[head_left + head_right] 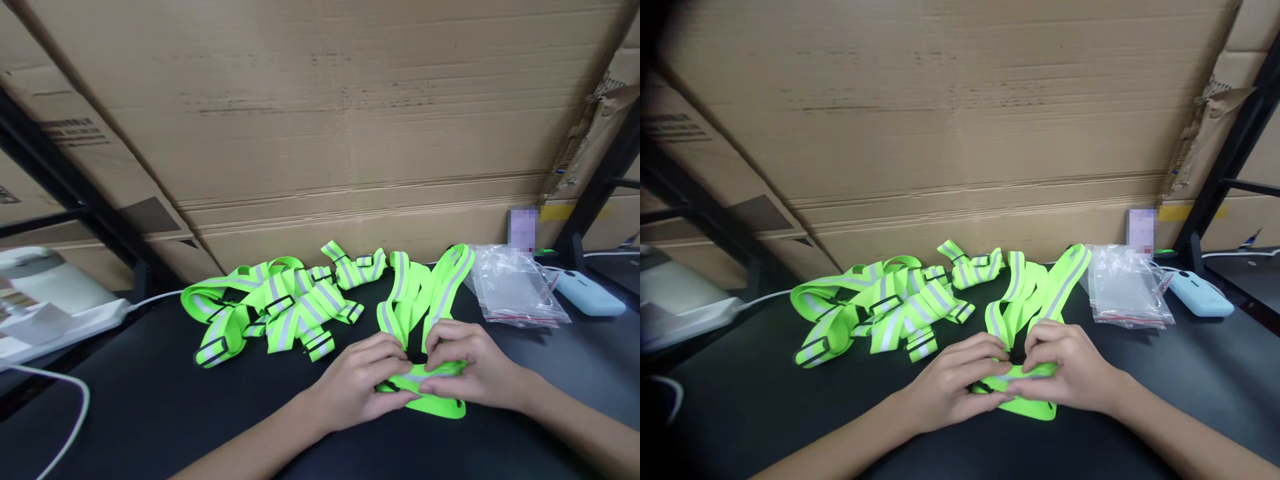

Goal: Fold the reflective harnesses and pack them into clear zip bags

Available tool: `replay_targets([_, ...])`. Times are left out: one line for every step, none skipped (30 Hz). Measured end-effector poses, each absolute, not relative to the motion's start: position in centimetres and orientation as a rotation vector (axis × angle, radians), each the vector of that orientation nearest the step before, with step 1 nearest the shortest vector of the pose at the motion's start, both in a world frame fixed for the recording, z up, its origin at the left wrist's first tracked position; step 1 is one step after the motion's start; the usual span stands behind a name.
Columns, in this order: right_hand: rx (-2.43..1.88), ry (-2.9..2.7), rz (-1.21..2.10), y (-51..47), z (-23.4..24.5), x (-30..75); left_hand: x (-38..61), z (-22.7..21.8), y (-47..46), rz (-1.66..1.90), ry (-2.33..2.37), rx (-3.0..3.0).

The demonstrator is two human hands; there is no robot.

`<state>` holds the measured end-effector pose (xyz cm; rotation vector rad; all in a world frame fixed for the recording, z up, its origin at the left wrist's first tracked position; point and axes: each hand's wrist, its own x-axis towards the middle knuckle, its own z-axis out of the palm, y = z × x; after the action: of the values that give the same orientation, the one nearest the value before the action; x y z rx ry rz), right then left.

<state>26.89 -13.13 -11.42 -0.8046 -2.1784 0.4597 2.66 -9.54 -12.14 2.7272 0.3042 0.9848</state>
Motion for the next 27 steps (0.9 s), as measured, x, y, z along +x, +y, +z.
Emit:
replay_targets([-0.78, -2.215, 0.414, -13.3, -11.2, 27.0, 2.6, -12.2, -9.6, 0.993, 0.332, 2.742])
replay_targets([-0.769, -2.248, 0.366, -13.4, -10.9, 27.1, 2.5, -12.2, -9.6, 1.001, 0.358, 2.753])
replay_targets([-0.767, -2.278, 0.319, -13.4, -10.7, 27.3, 2.5, -12.2, -9.6, 1.01, 0.376, 2.765])
replay_targets([-0.772, -2.307, 0.276, -13.5, -10.6, 27.4, 2.5, -12.2, -9.6, 1.015, 0.392, 2.781])
replay_targets([-0.783, -2.337, 0.248, -13.5, -10.5, 27.5, 2.5, -12.1, -9.5, 1.019, 0.411, 2.803])
replay_targets([-0.796, -2.365, 0.239, -13.4, -10.4, 27.6, 2.5, -12.1, -9.4, 1.018, 0.435, 2.833])
replay_targets([-0.806, -2.391, 0.249, -13.4, -10.4, 27.6, 2.5, -12.0, -9.4, 1.014, 0.462, 2.87])
replay_targets([-0.814, -2.41, 0.271, -13.3, -10.4, 27.7, 2.5, -12.0, -9.3, 1.008, 0.487, 2.911])
replay_targets([-0.823, -2.424, 0.298, -13.2, -10.4, 27.7, 2.5, -11.9, -9.2, 0.998, 0.504, 2.952])
replay_targets([-0.833, -2.43, 0.321, -13.2, -10.4, 27.8, 2.5, -11.9, -9.1, 0.981, 0.511, 2.988])
replay_targets([-0.84, -2.431, 0.335, -13.1, -10.4, 27.8, 2.4, -11.9, -9.1, 0.963, 0.506, 3.018])
replay_targets([-0.846, -2.429, 0.337, -13.1, -10.4, 27.8, 2.4, -11.8, -9.0, 0.941, 0.498, 3.042])
replay_targets([-0.85, -2.428, 0.332, -13.1, -10.4, 27.8, 2.3, -11.8, -9.0, 0.919, 0.492, 3.059])
replay_targets([-0.851, -2.429, 0.318, -13.1, -10.4, 27.7, 2.3, -11.8, -8.9, 0.897, 0.491, 3.068])
replay_targets([-0.849, -2.43, 0.296, -13.1, -10.5, 27.7, 2.2, -11.7, -8.9, 0.876, 0.495, 3.072])
replay_targets([-0.847, -2.433, 0.268, -13.1, -10.5, 27.7, 2.2, -11.7, -8.9, 0.859, 0.501, 3.072])
replay_targets([-0.845, -2.436, 0.235, -13.1, -10.6, 27.7, 2.3, -11.7, -8.9, 0.842, 0.511, 3.075])
replay_targets([-0.842, -2.44, 0.198, -13.1, -10.7, 27.7, 2.3, -11.6, -8.9, 0.825, 0.522, 3.083])
replay_targets([-0.839, -2.443, 0.156, -13.1, -10.8, 27.7, 2.3, -11.6, -8.9, 0.812, 0.536, 3.098])
replay_targets([-0.838, -2.444, 0.112, -13.1, -10.9, 27.7, 2.4, -11.6, -9.0, 0.802, 0.551, 3.12])
replay_targets([-0.839, -2.448, 0.074, -13.1, -11.0, 27.6, 2.5, -11.6, -9.0, 0.793, 0.564, 3.148])
replay_targets([-0.841, -2.453, 0.042, -13.1, -11.1, 27.6, 2.5, -11.7, -9.1, 0.78, 0.571, 3.177])
replay_targets([-0.849, -2.458, 0.018, -13.1, -11.2, 27.6, 2.6, -11.8, -9.2, 0.766, 0.574, 3.208])
replay_targets([-0.861, -2.461, 0.001, -13.1, -11.2, 27.6, 2.7, -11.9, -9.3, 0.759, 0.576, 3.239])
replay_targets([-0.875, -2.466, -0.004, -13.1, -11.3, 27.6, 2.8, -12.0, -9.4, 0.758, 0.577, 3.27])
replay_targets([-0.892, -2.472, -0.002, -13.1, -11.4, 27.5, 2.8, -12.1, -9.5, 0.766, 0.576, 3.3])
replay_targets([-0.911, -2.479, 0.002, -13.1, -11.4, 27.5, 2.9, -12.1, -9.5, 0.788, 0.58, 3.325])
